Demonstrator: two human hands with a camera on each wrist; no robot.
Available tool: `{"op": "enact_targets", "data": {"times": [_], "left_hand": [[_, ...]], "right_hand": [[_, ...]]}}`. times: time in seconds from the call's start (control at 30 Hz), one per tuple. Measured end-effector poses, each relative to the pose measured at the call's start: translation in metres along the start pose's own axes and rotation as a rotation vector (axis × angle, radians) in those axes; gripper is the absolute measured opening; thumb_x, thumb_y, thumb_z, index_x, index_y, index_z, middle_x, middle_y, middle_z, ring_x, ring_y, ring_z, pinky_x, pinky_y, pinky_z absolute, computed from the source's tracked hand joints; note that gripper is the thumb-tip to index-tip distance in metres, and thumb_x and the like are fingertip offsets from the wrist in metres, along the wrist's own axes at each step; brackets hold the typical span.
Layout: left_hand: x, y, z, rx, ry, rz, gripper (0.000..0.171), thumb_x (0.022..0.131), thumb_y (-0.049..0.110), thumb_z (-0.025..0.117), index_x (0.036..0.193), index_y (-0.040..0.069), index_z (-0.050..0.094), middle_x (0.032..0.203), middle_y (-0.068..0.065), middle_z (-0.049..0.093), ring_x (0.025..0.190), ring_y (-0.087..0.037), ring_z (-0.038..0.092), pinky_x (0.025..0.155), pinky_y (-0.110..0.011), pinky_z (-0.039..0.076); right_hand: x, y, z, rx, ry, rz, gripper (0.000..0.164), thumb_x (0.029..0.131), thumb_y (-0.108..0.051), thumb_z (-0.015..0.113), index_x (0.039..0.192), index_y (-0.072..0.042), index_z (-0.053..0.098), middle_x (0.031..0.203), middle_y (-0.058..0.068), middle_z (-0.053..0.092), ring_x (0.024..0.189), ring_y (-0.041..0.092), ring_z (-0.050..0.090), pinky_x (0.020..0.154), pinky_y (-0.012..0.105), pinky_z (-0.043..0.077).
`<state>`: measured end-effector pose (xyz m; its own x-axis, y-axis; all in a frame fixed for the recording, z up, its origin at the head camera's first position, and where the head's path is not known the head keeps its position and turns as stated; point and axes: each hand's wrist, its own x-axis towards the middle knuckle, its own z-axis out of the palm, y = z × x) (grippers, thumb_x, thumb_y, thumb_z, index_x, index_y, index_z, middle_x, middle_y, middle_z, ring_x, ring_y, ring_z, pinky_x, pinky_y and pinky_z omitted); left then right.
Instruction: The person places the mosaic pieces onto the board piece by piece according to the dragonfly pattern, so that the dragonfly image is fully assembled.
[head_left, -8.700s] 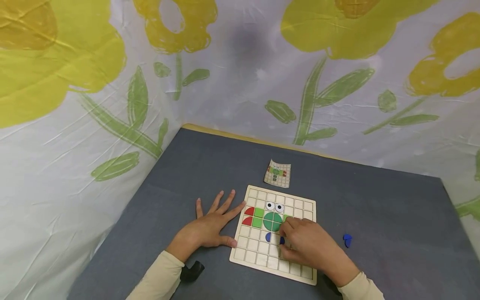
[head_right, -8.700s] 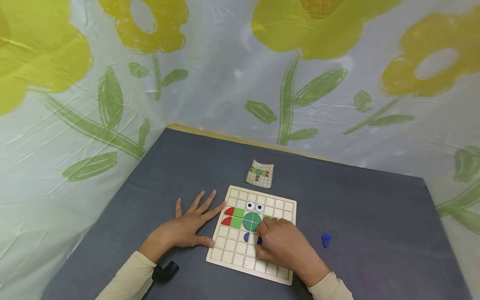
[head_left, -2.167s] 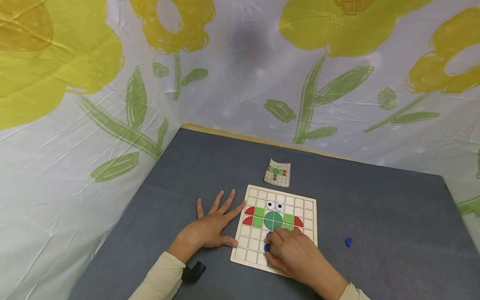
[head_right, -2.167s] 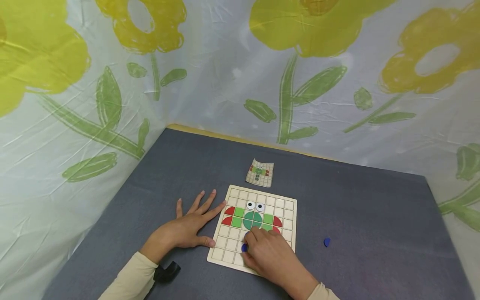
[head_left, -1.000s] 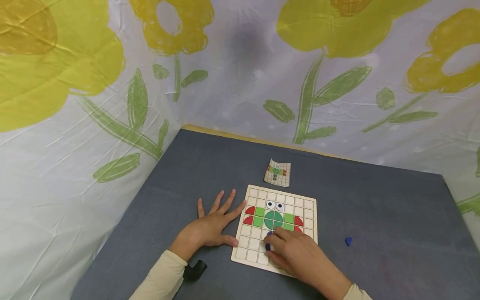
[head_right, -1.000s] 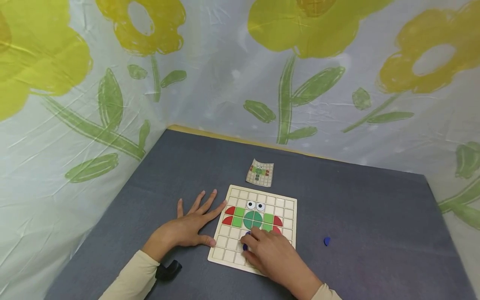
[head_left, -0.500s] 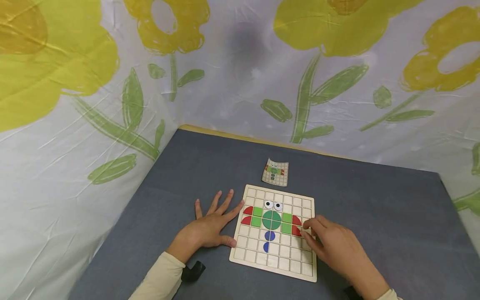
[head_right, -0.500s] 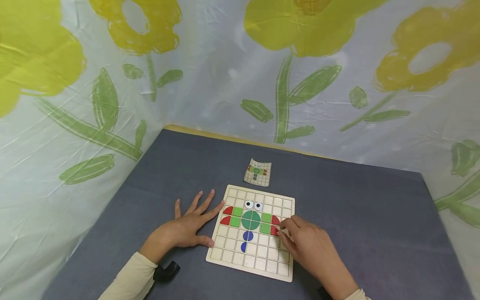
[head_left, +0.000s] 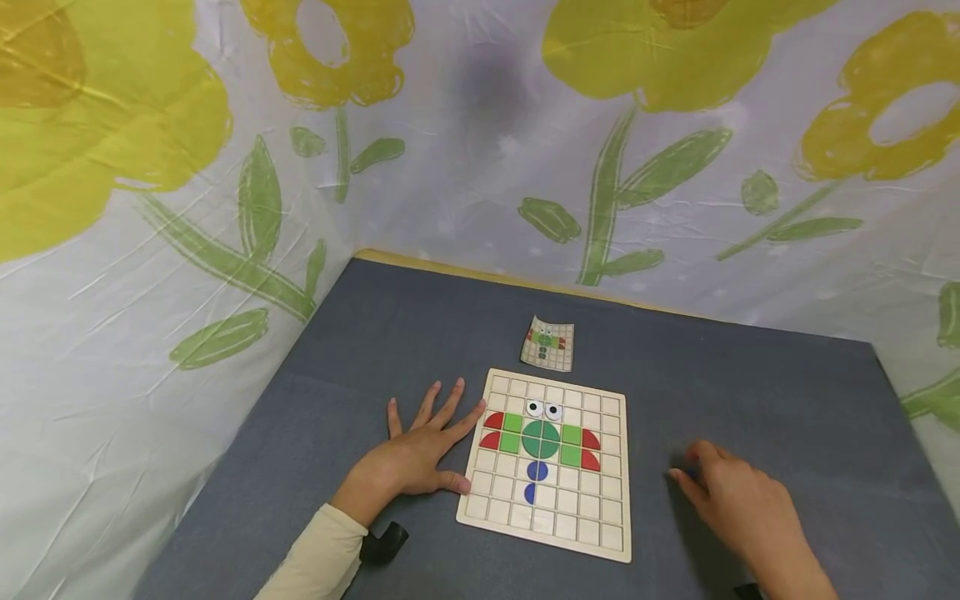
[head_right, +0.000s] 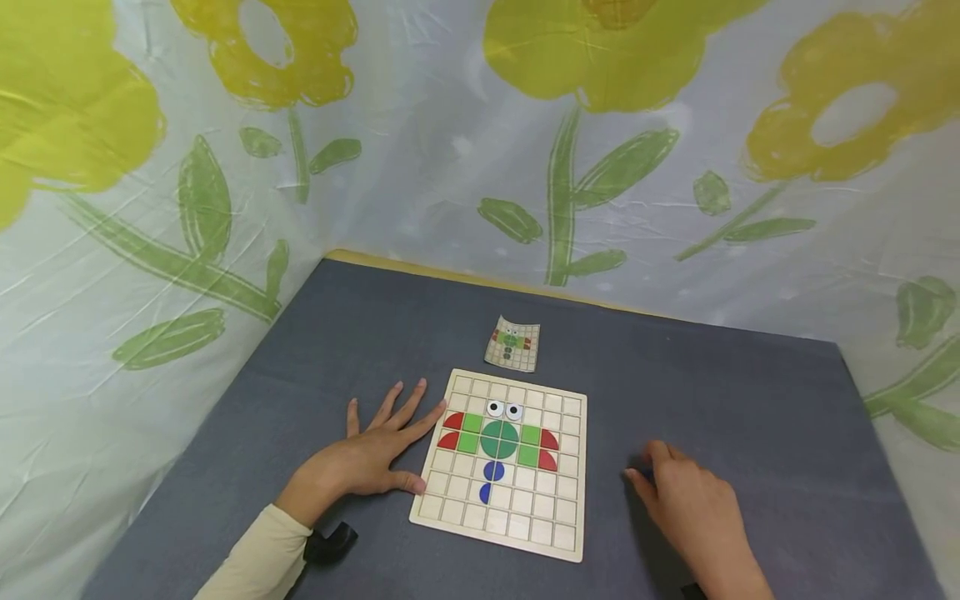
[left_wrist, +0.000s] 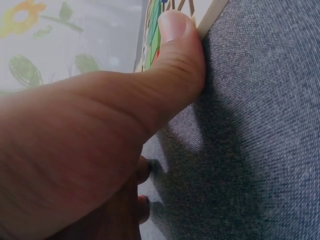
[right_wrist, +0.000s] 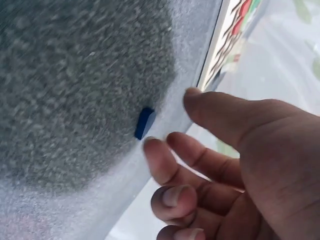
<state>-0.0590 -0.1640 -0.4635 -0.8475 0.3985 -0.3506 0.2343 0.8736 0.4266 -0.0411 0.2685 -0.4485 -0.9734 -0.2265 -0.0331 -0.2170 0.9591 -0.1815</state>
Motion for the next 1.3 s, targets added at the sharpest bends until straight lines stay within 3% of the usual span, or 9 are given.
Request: {"op": "enact_targets", "data": {"times": [0.27, 0.5, 0.7, 0.9, 1.07, 1.3], "left_hand": [[-0.001, 0.000, -0.001, 0.002, -0.004, 0.001, 0.112, 0.082, 0.057, 0.082, 0.171, 0.035, 0.017, 0.179, -0.003, -0.005, 0.163, -0.038, -0.010, 0.112, -0.085, -0.010], [0.001, -0.003, 0.001, 0.000, -0.006, 0.012, 0.111, 0.083, 0.057, 0.082, 0.171, 0.035, 0.017, 0.179, -0.003, -0.005, 0.163, -0.038, -0.011, 0.112, -0.085, -0.010], [0.004, -0.012, 0.010, -0.057, 0.019, 0.059, 0.115, 0.081, 0.059, 0.082, 0.171, 0.038, 0.013, 0.179, -0.004, -0.007, 0.162, -0.040, -0.013, 0.107, -0.087, -0.016], [0.002, -0.008, 0.006, -0.053, 0.000, 0.045, 0.112, 0.083, 0.059, 0.080, 0.171, 0.038, 0.014, 0.179, -0.002, -0.008, 0.163, -0.037, -0.014, 0.110, -0.085, -0.015], [0.002, -0.009, 0.009, -0.050, 0.022, 0.061, 0.113, 0.083, 0.060, 0.080, 0.171, 0.039, 0.012, 0.179, -0.003, -0.008, 0.163, -0.039, -0.014, 0.109, -0.086, -0.015], [0.000, -0.003, 0.000, -0.010, -0.006, 0.020, 0.111, 0.084, 0.058, 0.081, 0.171, 0.036, 0.016, 0.179, -0.004, -0.006, 0.163, -0.038, -0.012, 0.113, -0.084, -0.011]], "right_hand": [[0.000, 0.008, 0.001, 0.026, -0.045, 0.022, 0.033, 0.092, -0.032, 0.084, 0.106, -0.007, 0.068, 0.085, 0.003, 0.066, 0.056, 0.012, 0.054, 0.043, 0.034, 0.039], [0.004, 0.009, 0.002, 0.089, -0.104, 0.082, 0.019, 0.095, -0.020, 0.081, 0.101, -0.006, 0.068, 0.086, 0.002, 0.065, 0.068, 0.015, 0.060, 0.053, 0.038, 0.047], [0.005, 0.008, 0.002, 0.106, -0.065, 0.106, 0.013, 0.091, -0.012, 0.077, 0.101, -0.006, 0.070, 0.084, 0.003, 0.063, 0.069, 0.021, 0.059, 0.056, 0.045, 0.049], [0.001, 0.007, 0.001, 0.091, -0.063, 0.106, 0.021, 0.086, -0.003, 0.068, 0.106, -0.002, 0.072, 0.097, 0.015, 0.070, 0.069, 0.027, 0.062, 0.055, 0.048, 0.049], [0.000, -0.001, -0.003, 0.080, -0.035, 0.091, 0.022, 0.093, -0.003, 0.065, 0.111, -0.004, 0.077, 0.107, 0.017, 0.070, 0.063, 0.023, 0.058, 0.049, 0.041, 0.045], [0.003, -0.027, -0.007, 0.166, 0.030, -0.004, 0.019, 0.092, -0.006, 0.080, 0.109, -0.011, 0.077, 0.105, 0.005, 0.072, 0.068, 0.011, 0.054, 0.049, 0.030, 0.040]]}}
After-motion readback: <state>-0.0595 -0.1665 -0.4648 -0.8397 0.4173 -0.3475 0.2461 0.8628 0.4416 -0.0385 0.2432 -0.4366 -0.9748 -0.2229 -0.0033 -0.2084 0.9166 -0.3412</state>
